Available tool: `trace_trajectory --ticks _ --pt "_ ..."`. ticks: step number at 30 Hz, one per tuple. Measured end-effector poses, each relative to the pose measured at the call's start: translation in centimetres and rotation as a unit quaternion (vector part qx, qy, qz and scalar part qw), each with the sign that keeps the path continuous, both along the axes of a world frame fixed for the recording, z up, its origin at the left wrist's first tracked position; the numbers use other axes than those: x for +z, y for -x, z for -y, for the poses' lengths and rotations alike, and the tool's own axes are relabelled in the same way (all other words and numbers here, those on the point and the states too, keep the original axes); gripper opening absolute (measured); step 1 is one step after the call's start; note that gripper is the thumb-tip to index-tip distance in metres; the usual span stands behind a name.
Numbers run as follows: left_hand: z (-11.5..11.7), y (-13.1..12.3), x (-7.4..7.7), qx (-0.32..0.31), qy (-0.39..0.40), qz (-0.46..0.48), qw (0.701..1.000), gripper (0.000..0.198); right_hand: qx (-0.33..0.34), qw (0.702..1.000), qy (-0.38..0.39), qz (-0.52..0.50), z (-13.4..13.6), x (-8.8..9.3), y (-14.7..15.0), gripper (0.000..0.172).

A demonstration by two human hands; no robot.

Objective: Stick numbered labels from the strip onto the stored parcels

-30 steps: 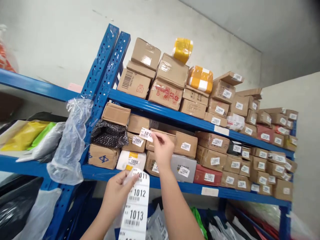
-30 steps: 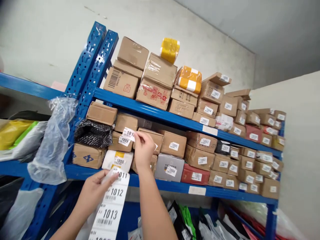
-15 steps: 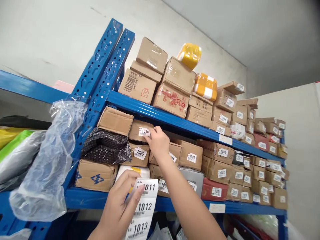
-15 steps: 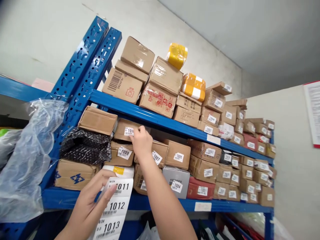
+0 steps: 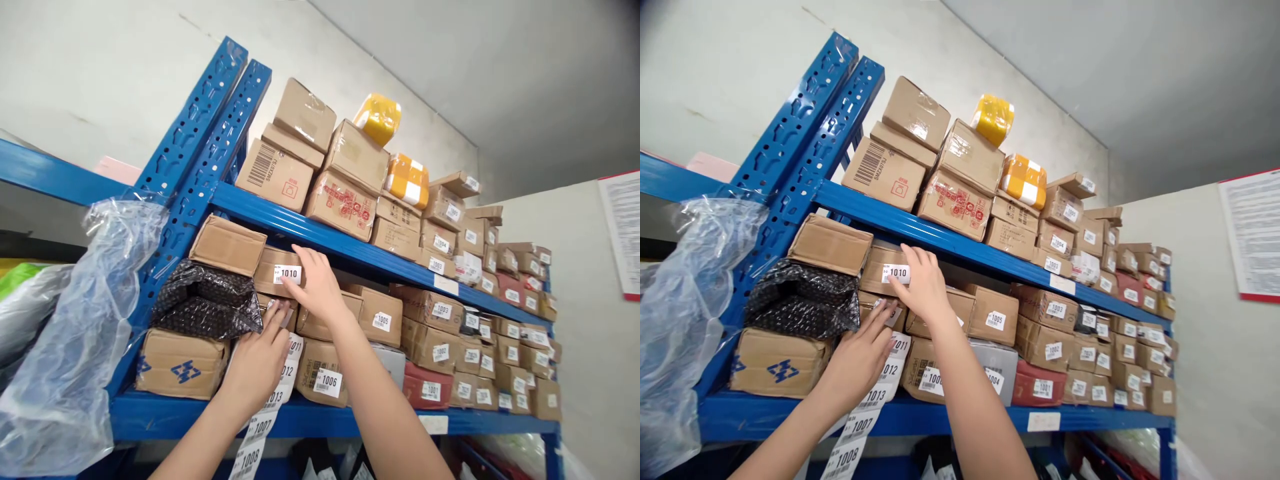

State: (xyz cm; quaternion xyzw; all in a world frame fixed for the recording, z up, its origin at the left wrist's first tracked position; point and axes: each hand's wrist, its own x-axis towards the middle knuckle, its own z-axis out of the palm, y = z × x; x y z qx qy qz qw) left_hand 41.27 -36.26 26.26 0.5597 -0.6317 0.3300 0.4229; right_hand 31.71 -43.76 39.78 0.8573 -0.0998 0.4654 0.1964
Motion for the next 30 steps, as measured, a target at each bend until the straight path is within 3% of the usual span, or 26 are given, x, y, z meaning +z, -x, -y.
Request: trace_trajectory --ticks 4,8,11,14,17,21,24,27,30 --pt "0.0 0.2 -0.2 0.123 0.034 0.048 0.991 0.021 -0.015 0.991 -0.050 -0.125 0.4 1.0 0.0 0.087" --pt "0.0 0.2 -1.0 0.154 0.068 0.068 0.983 0.019 -0.025 0.990 -0.032 -0.136 0.5 1.1 -0.3 0.096" --pt "0.1 -0.2 -2.0 0.152 0.083 0.067 0.983 0.023 0.022 0.996 -0.016 -0.088 0.2 1.0 0.0 0.084" --pt "0.1 -0.5 -2.9 0.146 0.126 0.070 0.979 0.026 0.066 0.998 -0.010 0.006 -0.4 0.6 1.2 0.056" --pt "0.5 -1.0 -3.6 0.138 0.180 0.083 0.970 0.029 0.076 0.996 0.026 0.039 -1.3 -1.0 2.5 0.034" --pt "1.2 -1.9 -4.4 0.151 0.230 0.117 0.954 0.029 0.070 0.982 0.148 0.091 -2.2 -5.4 3.0 0.026" --pt "1.5 -2.5 -4.9 0.173 0.226 0.160 0.945 0.024 0.040 0.969 0.191 0.149 -2.5 -8.1 2.5 0.018" --pt "1.6 -3.2 -5.2 0.189 0.218 0.194 0.938 0.025 0.031 0.964 0.205 0.169 -2.6 -9.1 1.9 0.014" --pt "1.8 -3.8 -5.3 0.202 0.218 0.216 0.930 0.027 0.028 0.959 0.213 0.183 -2.7 -9.1 1.7 0.013"
